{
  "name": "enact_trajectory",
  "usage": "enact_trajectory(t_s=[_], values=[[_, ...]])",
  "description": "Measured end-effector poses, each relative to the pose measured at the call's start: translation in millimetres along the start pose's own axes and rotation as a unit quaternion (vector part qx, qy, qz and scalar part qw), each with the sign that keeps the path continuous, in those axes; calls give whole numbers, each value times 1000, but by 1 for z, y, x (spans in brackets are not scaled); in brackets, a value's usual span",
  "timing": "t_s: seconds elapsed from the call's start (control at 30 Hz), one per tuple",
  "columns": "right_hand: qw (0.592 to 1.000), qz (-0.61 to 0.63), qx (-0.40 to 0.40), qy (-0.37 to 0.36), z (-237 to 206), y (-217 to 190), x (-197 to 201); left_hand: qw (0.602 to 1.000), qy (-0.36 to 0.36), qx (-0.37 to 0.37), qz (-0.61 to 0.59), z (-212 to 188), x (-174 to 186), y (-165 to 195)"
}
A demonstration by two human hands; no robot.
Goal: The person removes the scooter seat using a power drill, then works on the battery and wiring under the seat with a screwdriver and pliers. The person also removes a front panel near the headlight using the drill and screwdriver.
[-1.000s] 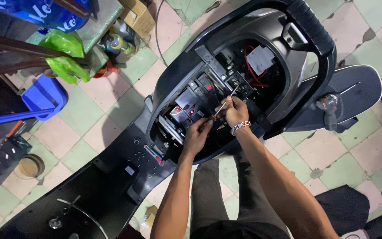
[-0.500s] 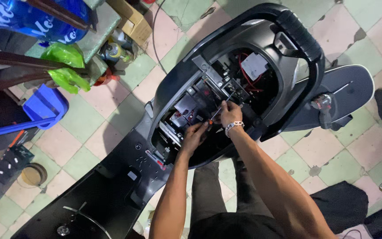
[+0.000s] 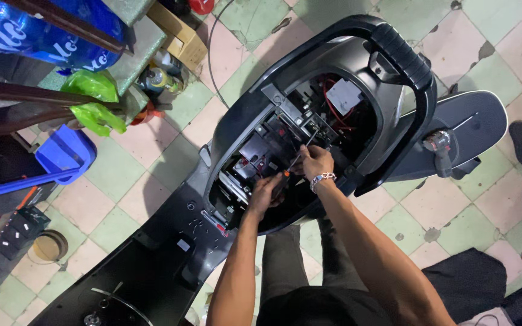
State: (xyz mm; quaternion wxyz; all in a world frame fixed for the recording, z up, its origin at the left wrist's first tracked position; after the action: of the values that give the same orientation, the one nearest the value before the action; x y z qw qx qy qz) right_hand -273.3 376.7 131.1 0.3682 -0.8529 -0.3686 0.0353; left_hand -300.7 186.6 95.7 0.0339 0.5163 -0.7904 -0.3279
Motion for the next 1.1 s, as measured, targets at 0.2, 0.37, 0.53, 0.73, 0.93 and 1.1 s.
enact_trajectory(t_s=[0.2,0.37,0.53,0.73,0.93,1.1], values=[[999,-9,-9,36,-13,-13,-2,999,1,-13,31,4,2,-9],[996,-65,-13,66,-17,-20,1,994,5,-83,72,-2,-5,3],[996,-38,-33,68,-6,-15,0,998,31,18,60,-7,-7,10],[987,-105,-26,121,10,-5,-1,930,-148,225,-251,-7,-11,-1],[963,-203,104,144,10,-6,-1,935,-143,218,-239,-2,-5,1],[984,-133,30,113,-2,-2,-2,952,-119,201,-197,-10,-6,7]])
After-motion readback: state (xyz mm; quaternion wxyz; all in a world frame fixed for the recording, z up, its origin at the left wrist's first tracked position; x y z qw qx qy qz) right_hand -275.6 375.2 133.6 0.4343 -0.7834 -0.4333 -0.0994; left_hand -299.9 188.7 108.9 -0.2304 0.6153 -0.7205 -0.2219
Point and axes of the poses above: each hand's wrist, its own z-axis towards the middle knuckle, its own x-axis out of the back of the hand, y = z × x, the point moved 2 cm from there along z, towards the middle knuckle, and after that the axes turned 3 degrees about y, right-handed, at the moved point
